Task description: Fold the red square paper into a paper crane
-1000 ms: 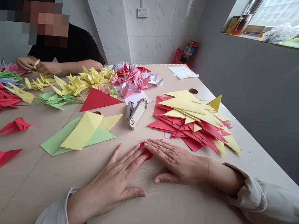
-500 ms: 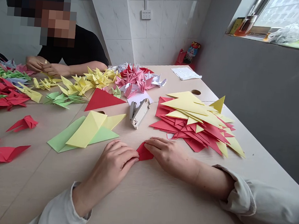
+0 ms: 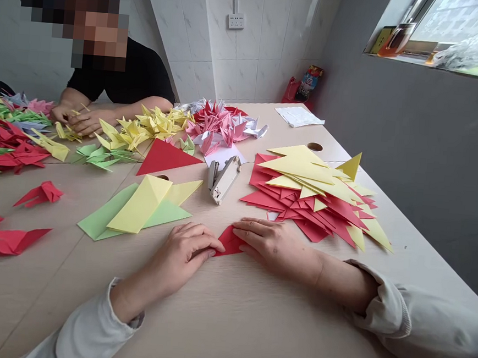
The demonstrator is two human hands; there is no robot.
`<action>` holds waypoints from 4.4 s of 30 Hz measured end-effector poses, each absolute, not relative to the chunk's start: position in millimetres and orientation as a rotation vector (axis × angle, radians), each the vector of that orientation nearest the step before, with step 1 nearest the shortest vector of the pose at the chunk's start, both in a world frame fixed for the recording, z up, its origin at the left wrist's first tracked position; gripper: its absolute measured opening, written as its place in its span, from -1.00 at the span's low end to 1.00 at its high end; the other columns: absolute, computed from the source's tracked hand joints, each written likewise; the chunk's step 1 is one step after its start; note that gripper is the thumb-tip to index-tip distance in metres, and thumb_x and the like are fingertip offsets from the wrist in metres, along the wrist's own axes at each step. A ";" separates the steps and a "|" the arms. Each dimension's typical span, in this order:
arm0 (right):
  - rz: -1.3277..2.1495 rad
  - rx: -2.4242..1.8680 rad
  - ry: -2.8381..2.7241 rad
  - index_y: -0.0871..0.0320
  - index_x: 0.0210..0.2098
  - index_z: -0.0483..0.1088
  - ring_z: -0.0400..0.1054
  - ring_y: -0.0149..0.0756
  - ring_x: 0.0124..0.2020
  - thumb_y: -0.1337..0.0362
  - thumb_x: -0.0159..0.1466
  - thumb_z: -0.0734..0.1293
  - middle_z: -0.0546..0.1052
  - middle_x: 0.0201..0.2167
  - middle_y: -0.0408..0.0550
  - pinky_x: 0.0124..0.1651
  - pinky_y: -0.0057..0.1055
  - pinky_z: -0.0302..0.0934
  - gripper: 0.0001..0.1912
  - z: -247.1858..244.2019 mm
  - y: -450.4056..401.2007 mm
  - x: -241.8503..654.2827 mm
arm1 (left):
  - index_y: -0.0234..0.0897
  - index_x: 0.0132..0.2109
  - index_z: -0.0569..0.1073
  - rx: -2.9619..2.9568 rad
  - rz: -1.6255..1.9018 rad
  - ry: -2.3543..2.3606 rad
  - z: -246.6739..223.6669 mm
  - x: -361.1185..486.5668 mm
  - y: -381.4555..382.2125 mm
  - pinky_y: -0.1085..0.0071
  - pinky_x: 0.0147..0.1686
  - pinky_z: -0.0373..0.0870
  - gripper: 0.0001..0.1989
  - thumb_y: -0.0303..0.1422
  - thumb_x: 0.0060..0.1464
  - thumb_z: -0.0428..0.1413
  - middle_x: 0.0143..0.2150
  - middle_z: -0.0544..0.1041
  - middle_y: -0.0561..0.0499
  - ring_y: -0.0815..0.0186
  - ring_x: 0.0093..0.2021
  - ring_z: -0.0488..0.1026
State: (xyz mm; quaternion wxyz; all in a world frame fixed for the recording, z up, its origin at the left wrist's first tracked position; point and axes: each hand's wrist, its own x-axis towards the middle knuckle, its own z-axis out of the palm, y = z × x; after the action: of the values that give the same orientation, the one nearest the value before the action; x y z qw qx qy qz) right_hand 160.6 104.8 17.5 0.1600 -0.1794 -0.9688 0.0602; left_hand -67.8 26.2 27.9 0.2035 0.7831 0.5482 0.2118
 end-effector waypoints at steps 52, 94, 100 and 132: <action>0.546 -0.058 -2.737 0.19 -0.19 0.47 0.36 -0.33 -0.12 0.48 0.31 0.17 0.50 -0.18 0.03 -0.08 -0.42 0.27 -0.75 22.0 122.6 171.6 | -0.21 -0.35 0.55 2.366 0.610 1.312 31.7 -85.1 31.0 0.33 -0.14 0.32 -0.69 -0.64 0.06 -0.02 -0.23 0.59 0.05 0.30 -0.22 0.40; 0.192 -0.680 -2.833 0.20 -0.03 0.38 0.22 -0.22 -0.14 0.48 0.33 0.14 0.34 -0.16 0.10 -0.14 -0.32 0.22 -0.71 21.4 101.6 139.4 | -0.20 -0.25 0.42 2.541 0.527 1.431 27.0 -71.2 25.0 0.26 -0.05 0.23 -0.72 -0.67 0.04 -0.02 -0.14 0.46 0.00 0.24 -0.09 0.35; 0.090 -0.760 -2.843 0.20 0.04 0.33 0.25 -0.17 -0.13 0.46 0.32 0.15 0.36 -0.11 0.12 -0.14 -0.26 0.24 -0.66 17.7 100.4 155.2 | -0.12 -0.21 0.46 2.583 0.450 1.466 30.8 -68.1 21.9 0.20 -0.01 0.16 -0.69 -0.65 0.07 0.01 -0.07 0.52 0.07 0.22 -0.02 0.37; 0.331 -0.341 -2.716 0.18 -0.16 0.44 0.27 -0.28 -0.23 0.44 0.35 0.17 0.47 -0.28 0.00 -0.16 -0.35 0.23 -0.78 7.8 118.9 175.2 | -0.10 0.00 0.46 2.695 0.409 1.455 31.4 -52.6 29.6 0.18 -0.06 0.21 -0.75 -0.40 0.22 0.01 -0.15 0.46 -0.03 0.18 -0.09 0.36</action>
State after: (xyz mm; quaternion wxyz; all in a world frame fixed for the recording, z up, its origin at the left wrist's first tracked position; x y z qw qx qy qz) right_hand 175.2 118.9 7.8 0.1912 -0.1215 -0.9669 0.1179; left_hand -52.6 29.6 31.4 0.0260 0.8719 0.4707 0.1322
